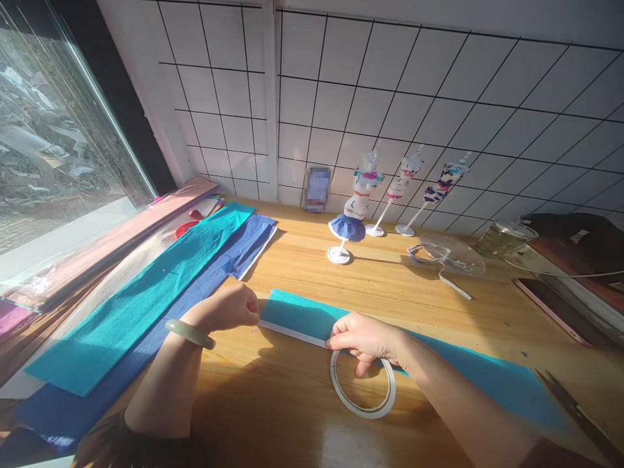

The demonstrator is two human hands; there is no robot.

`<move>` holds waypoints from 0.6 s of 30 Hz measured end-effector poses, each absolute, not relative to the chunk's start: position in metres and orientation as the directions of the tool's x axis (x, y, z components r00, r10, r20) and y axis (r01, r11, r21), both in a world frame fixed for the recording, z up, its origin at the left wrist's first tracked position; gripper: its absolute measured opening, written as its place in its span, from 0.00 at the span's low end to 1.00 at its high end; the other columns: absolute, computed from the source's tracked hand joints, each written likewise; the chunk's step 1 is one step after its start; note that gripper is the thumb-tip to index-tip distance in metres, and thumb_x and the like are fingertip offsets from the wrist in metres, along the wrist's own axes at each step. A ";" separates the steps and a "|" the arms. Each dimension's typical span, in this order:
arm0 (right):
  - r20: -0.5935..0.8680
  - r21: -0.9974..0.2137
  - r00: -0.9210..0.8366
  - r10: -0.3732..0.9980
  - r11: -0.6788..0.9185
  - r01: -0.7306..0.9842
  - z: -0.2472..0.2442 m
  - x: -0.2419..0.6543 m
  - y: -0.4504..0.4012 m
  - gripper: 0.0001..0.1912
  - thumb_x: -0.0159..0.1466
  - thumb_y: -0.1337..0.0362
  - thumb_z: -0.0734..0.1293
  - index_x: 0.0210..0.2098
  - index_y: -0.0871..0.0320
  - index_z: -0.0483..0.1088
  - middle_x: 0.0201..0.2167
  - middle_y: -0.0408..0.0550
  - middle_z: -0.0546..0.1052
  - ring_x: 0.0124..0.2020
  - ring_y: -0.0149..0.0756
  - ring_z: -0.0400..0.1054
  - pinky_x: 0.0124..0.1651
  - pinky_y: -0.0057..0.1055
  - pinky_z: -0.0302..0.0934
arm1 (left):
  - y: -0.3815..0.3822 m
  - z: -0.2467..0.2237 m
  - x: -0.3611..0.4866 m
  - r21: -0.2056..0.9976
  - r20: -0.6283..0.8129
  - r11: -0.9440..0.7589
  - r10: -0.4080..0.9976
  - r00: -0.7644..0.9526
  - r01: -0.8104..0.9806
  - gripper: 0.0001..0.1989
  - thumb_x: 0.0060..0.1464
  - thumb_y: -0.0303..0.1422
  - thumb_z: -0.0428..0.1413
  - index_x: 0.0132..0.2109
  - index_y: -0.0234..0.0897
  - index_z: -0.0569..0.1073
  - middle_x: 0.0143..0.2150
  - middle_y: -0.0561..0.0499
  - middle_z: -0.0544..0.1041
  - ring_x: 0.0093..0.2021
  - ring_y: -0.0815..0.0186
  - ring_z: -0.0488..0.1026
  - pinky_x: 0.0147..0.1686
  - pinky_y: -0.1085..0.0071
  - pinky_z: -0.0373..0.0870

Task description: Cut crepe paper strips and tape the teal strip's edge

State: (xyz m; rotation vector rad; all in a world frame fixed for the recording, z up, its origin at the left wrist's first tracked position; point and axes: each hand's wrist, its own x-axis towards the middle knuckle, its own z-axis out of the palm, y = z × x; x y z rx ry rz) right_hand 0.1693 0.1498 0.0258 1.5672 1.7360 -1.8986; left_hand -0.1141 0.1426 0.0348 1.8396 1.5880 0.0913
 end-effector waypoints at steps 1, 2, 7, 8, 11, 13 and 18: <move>-0.728 -0.656 -0.452 0.516 -0.333 0.677 0.025 0.170 0.150 0.06 0.56 0.63 0.64 0.25 0.56 0.63 0.10 0.29 0.48 0.13 0.21 0.41 0.23 0.26 0.66 | 0.143 0.035 -0.114 0.536 -0.376 -0.009 0.893 0.248 0.844 0.04 0.37 0.32 0.50 0.21 0.37 0.66 0.18 0.57 0.63 0.19 0.72 0.56 0.19 0.73 0.48; -0.728 -0.657 -0.451 0.516 -0.336 0.675 0.025 0.170 0.150 0.06 0.56 0.63 0.64 0.25 0.56 0.63 0.10 0.29 0.47 0.13 0.20 0.40 0.23 0.26 0.65 | 0.142 0.036 -0.113 0.535 -0.375 -0.008 0.894 0.246 0.845 0.04 0.37 0.32 0.50 0.20 0.37 0.66 0.18 0.58 0.63 0.19 0.72 0.56 0.19 0.73 0.48; -0.726 -0.660 -0.451 0.519 -0.341 0.670 0.025 0.170 0.150 0.07 0.56 0.63 0.65 0.24 0.56 0.62 0.10 0.29 0.47 0.13 0.20 0.40 0.23 0.26 0.65 | 0.142 0.037 -0.111 0.526 -0.380 0.001 0.895 0.234 0.851 0.04 0.36 0.32 0.50 0.20 0.37 0.65 0.17 0.58 0.62 0.19 0.72 0.55 0.20 0.73 0.47; -0.726 -0.660 -0.451 0.519 -0.341 0.670 0.025 0.170 0.149 0.07 0.56 0.63 0.65 0.24 0.56 0.62 0.10 0.29 0.47 0.13 0.20 0.40 0.23 0.26 0.65 | 0.142 0.037 -0.111 0.525 -0.381 0.001 0.894 0.234 0.851 0.04 0.36 0.32 0.50 0.20 0.37 0.65 0.17 0.58 0.62 0.19 0.72 0.55 0.20 0.73 0.47; -0.726 -0.659 -0.452 0.518 -0.339 0.671 0.025 0.169 0.149 0.07 0.56 0.63 0.64 0.24 0.56 0.63 0.10 0.29 0.47 0.13 0.20 0.40 0.23 0.25 0.65 | 0.143 0.036 -0.110 0.524 -0.386 0.002 0.892 0.235 0.852 0.04 0.36 0.32 0.50 0.19 0.37 0.66 0.16 0.58 0.61 0.19 0.72 0.55 0.19 0.72 0.46; -0.728 -0.658 -0.452 0.516 -0.340 0.672 0.025 0.169 0.149 0.07 0.56 0.62 0.64 0.25 0.56 0.63 0.10 0.29 0.47 0.13 0.20 0.40 0.23 0.26 0.65 | 0.143 0.035 -0.111 0.520 -0.387 0.009 0.894 0.227 0.854 0.04 0.35 0.31 0.50 0.20 0.37 0.67 0.16 0.58 0.62 0.18 0.72 0.55 0.19 0.72 0.45; -0.729 -0.653 -0.443 0.521 -0.338 0.678 0.025 0.168 0.150 0.07 0.56 0.63 0.64 0.24 0.56 0.62 0.09 0.29 0.48 0.12 0.20 0.40 0.23 0.26 0.65 | 0.142 0.035 -0.111 0.509 -0.396 0.031 0.896 0.202 0.860 0.03 0.36 0.32 0.50 0.21 0.38 0.66 0.16 0.58 0.62 0.18 0.71 0.56 0.19 0.72 0.46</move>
